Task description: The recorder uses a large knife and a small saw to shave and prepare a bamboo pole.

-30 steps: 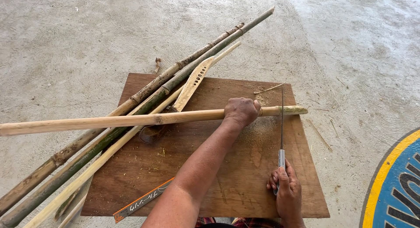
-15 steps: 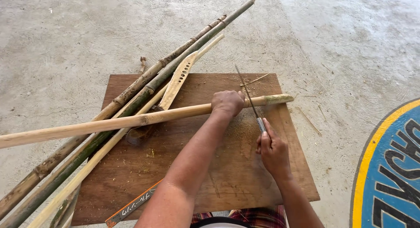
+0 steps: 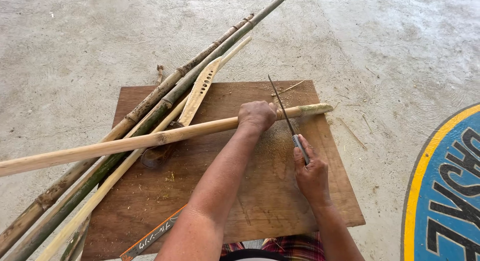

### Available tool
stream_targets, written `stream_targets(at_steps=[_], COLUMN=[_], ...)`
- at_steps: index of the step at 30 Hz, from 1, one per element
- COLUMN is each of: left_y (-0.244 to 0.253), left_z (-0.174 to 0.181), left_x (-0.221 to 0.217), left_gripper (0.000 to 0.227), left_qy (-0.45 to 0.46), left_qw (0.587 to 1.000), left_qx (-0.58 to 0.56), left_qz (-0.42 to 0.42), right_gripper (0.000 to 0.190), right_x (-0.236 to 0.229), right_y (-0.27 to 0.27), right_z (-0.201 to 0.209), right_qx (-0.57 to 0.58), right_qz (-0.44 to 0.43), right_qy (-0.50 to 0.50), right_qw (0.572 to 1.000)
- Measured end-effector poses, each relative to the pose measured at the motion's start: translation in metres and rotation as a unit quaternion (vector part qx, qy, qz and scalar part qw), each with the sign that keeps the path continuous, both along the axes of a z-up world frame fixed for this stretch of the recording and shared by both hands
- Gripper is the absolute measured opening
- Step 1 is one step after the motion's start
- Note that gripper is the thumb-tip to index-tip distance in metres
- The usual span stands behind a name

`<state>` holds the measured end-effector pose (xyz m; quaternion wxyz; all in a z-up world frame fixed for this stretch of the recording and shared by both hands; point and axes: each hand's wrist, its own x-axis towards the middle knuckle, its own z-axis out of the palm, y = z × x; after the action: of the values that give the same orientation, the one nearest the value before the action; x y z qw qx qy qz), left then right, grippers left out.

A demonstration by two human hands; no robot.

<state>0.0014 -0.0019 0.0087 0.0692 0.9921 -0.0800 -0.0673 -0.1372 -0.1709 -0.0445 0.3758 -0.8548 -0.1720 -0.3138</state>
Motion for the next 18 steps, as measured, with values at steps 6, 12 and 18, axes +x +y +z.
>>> stream_targets(at_steps=[6,12,18], left_y=[-0.002,-0.001,0.002], left_z=[-0.008,-0.004,-0.021], left_x=[0.008,0.009,0.03], left_gripper=[0.054,0.056,0.048], left_qy=[0.021,0.048,0.112], left_qw=[0.996,0.992,0.991], left_qx=[-0.065,-0.077,-0.059], left_qz=[0.064,0.087,0.043], right_gripper=[0.044,0.042,0.051], right_x=[-0.002,-0.007,-0.045], right_y=[0.005,0.005,0.0], right_z=[0.013,0.004,-0.003], right_qx=[0.054,0.05,-0.043], right_qz=[-0.08,-0.042,-0.058], right_qy=[0.254,0.19,0.216], right_qw=[0.962,0.98,0.974])
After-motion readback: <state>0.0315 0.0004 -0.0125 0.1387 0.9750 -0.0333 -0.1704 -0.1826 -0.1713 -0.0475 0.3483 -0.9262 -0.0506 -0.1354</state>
